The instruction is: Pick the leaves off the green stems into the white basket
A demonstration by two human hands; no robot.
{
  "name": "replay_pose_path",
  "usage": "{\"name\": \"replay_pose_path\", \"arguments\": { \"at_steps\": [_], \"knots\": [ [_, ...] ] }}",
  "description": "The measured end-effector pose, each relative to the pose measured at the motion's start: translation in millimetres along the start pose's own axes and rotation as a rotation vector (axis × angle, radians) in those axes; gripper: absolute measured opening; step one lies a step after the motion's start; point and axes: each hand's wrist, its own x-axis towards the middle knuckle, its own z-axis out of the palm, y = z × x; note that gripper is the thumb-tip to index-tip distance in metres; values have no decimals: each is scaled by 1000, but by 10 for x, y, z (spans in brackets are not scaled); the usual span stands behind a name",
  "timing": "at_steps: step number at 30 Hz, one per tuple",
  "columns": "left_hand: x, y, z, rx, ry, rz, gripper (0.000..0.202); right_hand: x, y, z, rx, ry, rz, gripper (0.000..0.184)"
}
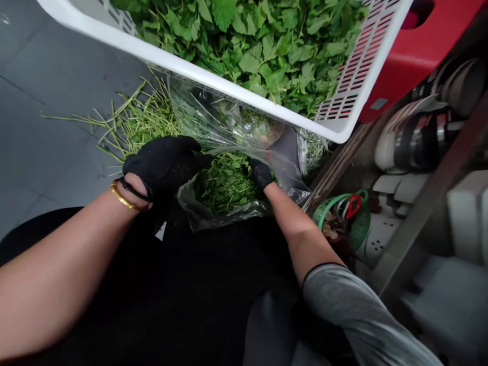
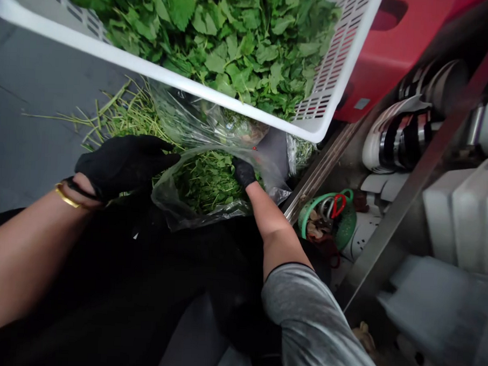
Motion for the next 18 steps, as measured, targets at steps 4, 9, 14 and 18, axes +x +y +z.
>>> {"name": "replay_pose_path", "arguments": {
  "at_steps": [4, 9, 14, 18],
  "knots": [
    [6, -26, 9, -17, -20, -21, 56, 320, -5, 36, -8, -78, 95, 50],
    [27, -7, 17, -28, 2, -30, 53, 419, -142, 175, -9, -120, 167, 64],
    [9, 29, -24, -53, -22, 12, 48, 112, -131, 193, -55, -121, 58, 68],
    [-41, 45, -39, -40, -15, 26, 50, -222, -186, 248, -100, -145, -34, 41]
  ]
}}
